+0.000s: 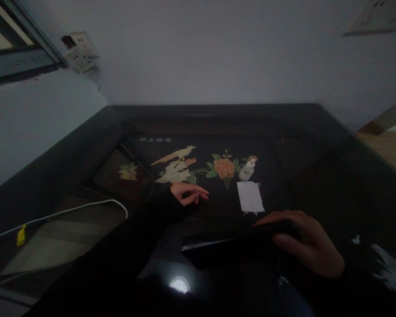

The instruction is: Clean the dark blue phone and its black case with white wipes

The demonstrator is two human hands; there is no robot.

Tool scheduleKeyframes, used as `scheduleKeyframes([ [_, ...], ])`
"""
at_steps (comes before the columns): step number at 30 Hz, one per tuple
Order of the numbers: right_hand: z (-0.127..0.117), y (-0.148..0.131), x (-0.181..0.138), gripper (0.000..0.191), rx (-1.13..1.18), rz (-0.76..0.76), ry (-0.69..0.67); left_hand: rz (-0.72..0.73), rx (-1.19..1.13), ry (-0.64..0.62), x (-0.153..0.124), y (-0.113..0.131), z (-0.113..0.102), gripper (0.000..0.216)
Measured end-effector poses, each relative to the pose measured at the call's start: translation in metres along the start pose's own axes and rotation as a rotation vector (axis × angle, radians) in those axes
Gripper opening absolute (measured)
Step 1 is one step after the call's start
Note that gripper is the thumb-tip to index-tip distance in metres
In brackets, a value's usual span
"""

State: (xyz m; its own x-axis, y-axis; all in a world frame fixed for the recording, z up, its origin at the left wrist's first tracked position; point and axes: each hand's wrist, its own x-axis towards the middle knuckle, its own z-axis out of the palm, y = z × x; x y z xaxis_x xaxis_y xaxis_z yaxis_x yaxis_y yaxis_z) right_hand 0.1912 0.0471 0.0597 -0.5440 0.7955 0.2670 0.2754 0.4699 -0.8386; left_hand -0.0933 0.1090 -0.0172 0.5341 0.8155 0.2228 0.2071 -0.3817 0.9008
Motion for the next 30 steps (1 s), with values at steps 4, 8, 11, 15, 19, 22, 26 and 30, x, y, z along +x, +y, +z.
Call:
scheduleKeyframes([
  [4, 0.002, 0.023, 0.002, 0.026, 0.057, 0.235, 0.127, -0.162, -0.422, -0.047, -0.001, 0.002, 0.003, 0.034],
  [8, 0.01, 0.045, 0.002, 0.032, 0.265, 0.478, 0.321, -0.127, -0.441, -0.041, -0.002, 0.005, 0.006, 0.05],
  [11, 0.017, 0.051, 0.004, 0.035, 0.441, 0.605, 0.426, 0.038, -0.147, 0.0, -0.003, 0.01, 0.009, 0.079],
  [15, 0.023, 0.048, 0.009, 0.044, 0.575, 0.719, 0.511, 0.173, 0.34, 0.101, -0.002, 0.014, 0.013, 0.088],
  [19, 0.027, 0.043, 0.013, 0.05, 0.633, 0.744, 0.556, 0.24, 0.533, 0.082, 0.001, 0.013, 0.015, 0.089],
  [22, 0.028, 0.042, 0.015, 0.053, 0.646, 0.754, 0.549, 0.233, 0.591, 0.106, 0.002, 0.014, 0.016, 0.079],
  [26, 0.028, 0.044, 0.014, 0.053, 0.685, 0.754, 0.5, 0.221, 0.564, 0.095, 0.002, 0.016, 0.013, 0.075],
  [30, 0.026, 0.047, 0.013, 0.042, 0.772, 0.765, 0.498, 0.176, 0.57, 0.064, 0.003, 0.014, 0.006, 0.075],
])
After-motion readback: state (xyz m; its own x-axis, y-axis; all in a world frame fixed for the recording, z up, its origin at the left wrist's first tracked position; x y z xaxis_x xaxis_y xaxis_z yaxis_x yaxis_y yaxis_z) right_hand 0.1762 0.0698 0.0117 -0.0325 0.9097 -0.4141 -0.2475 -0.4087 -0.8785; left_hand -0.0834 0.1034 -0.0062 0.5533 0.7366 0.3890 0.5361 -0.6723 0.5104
